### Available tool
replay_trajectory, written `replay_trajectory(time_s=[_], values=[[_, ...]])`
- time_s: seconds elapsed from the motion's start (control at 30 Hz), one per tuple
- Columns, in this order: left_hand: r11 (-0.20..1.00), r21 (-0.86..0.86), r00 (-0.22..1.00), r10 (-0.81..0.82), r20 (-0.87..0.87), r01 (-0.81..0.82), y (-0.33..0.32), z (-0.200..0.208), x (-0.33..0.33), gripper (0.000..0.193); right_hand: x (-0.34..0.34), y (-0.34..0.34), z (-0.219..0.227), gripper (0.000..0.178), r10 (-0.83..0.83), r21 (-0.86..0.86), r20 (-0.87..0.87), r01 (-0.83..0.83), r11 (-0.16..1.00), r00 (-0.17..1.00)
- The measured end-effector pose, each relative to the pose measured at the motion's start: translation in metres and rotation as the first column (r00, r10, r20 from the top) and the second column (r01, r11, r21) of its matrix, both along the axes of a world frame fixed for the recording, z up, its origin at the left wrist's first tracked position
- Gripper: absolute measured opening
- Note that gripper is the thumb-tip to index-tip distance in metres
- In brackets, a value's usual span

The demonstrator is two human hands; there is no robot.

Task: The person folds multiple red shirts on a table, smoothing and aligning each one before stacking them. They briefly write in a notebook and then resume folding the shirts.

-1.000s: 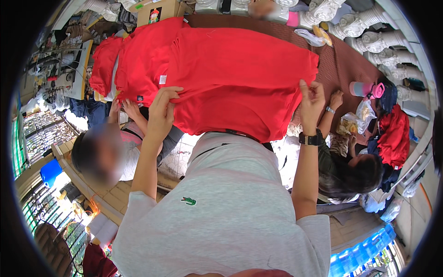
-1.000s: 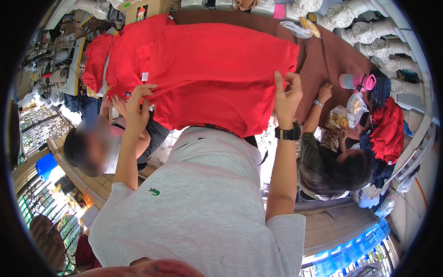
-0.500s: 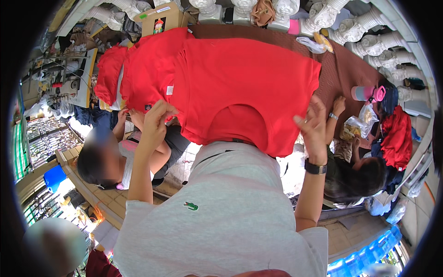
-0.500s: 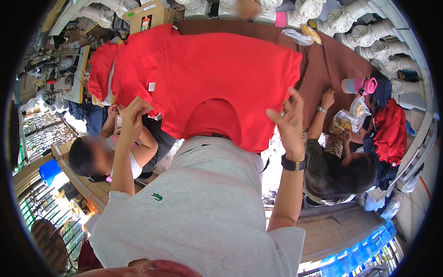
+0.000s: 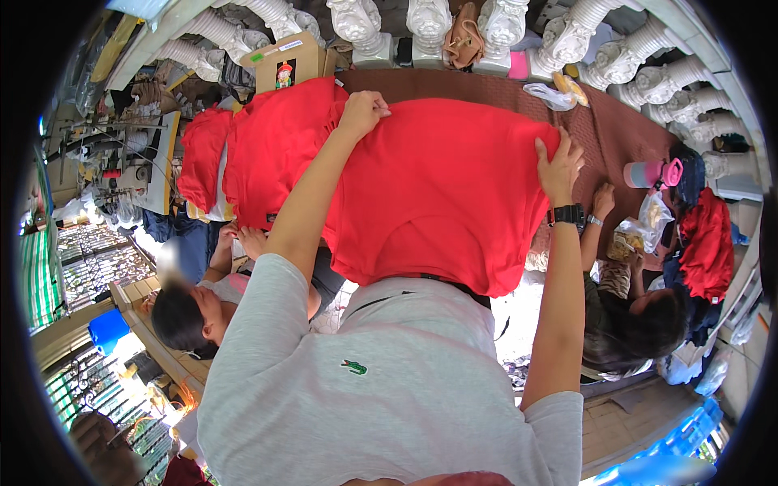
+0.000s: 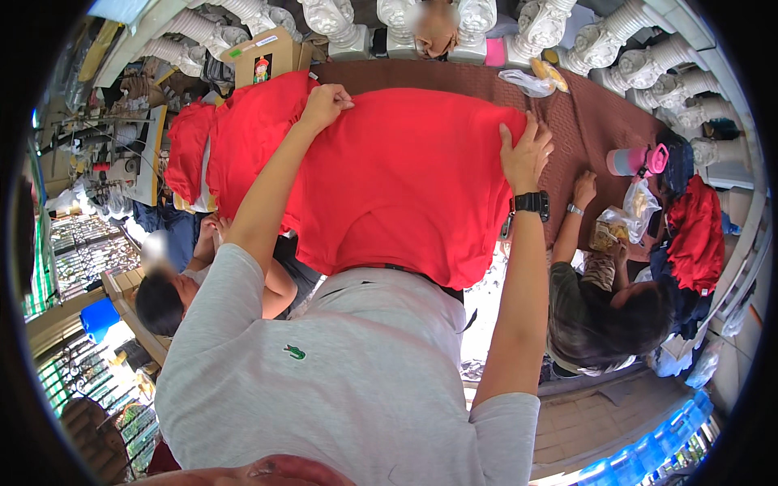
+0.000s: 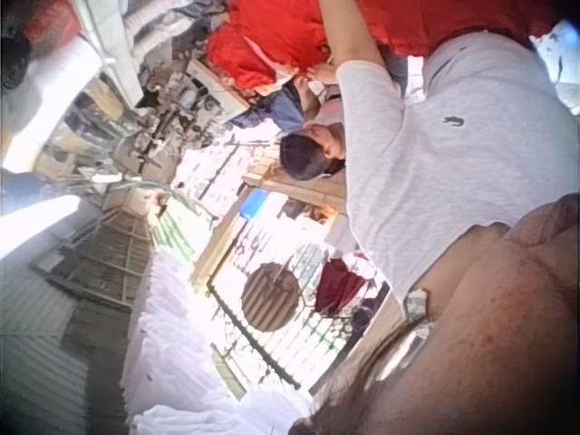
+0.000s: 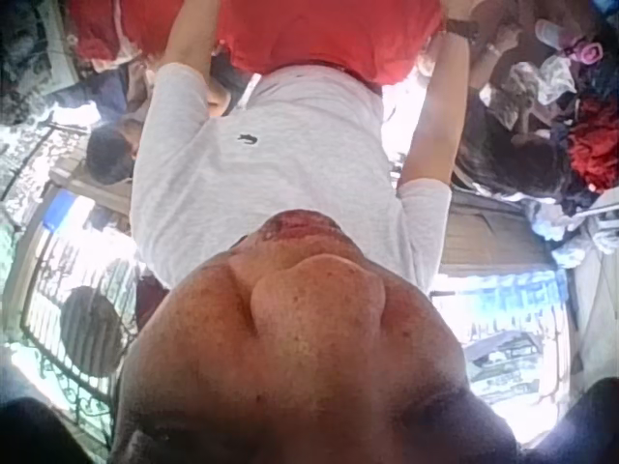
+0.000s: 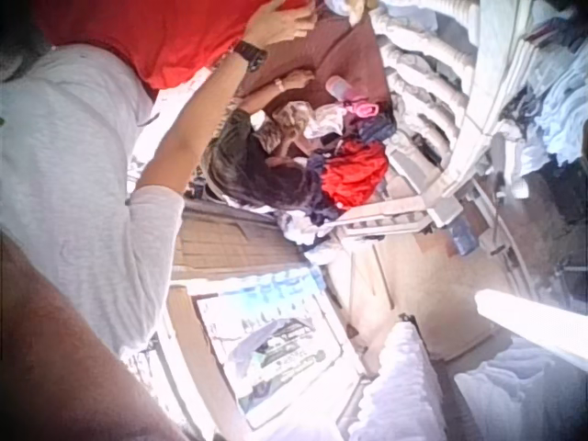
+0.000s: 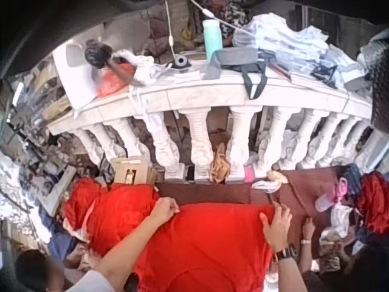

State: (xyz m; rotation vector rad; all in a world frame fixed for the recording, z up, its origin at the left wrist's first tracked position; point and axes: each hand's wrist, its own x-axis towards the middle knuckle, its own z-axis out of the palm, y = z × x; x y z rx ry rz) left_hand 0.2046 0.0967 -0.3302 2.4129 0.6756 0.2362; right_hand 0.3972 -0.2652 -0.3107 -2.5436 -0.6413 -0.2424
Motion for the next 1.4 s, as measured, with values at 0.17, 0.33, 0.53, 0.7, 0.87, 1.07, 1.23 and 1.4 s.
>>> replay_trajectory(time_s=[0.17, 0.33, 0.53, 0.7, 0.87, 1.07, 1.23, 1.4], values=[[0.942, -0.308, 0.979, 0.174, 0.107, -0.134, 0.007, 0.018, -0.035, 0.014, 0.007, -0.014, -0.038, 0.072, 0.122, 0.212, -0.193, -0.08, 0.974, 0.974], [0.873, -0.484, 0.998, -0.045, 0.033, 0.056, 0.029, 0.057, -0.063, 0.023, 0.041, -0.016, -0.013, 0.068, 0.159, 0.305, -0.775, 0.142, 0.942, 0.611], [0.889, -0.391, 0.95, 0.126, -0.287, -0.236, 0.082, -0.004, -0.05, 0.08, 0.048, -0.025, -0.029, 0.051, 0.111, -0.006, -0.004, -0.111, 0.994, 0.994], [0.853, -0.49, 0.98, 0.109, -0.167, -0.178, 0.063, 0.004, -0.061, 0.073, -0.034, -0.027, 0.035, 0.04, 0.451, 0.413, -0.005, -0.409, 0.814, 0.892], [0.997, 0.055, 0.88, -0.026, -0.474, 0.06, 0.063, 0.016, -0.043, 0.073, -0.052, -0.023, 0.04, 0.034, 0.522, 0.397, -0.13, -0.438, 0.807, 0.843], [0.904, -0.329, 0.8, -0.404, -0.444, 0.274, 0.074, 0.009, 0.019, 0.075, 0.063, -0.008, -0.025, 0.044, 0.131, 0.239, -0.36, -0.044, 0.97, 0.924], [0.737, -0.571, 0.654, -0.637, -0.408, 0.362, 0.041, 0.007, 0.075, 0.079, 0.083, -0.008, -0.02, 0.044, 0.389, 0.457, -0.851, 0.133, 0.879, 0.352], [0.78, -0.567, 0.47, -0.618, -0.63, 0.267, 0.039, 0.015, 0.088, 0.086, 0.08, -0.019, 0.002, 0.042, 0.388, 0.423, -0.862, 0.04, 0.905, 0.327]])
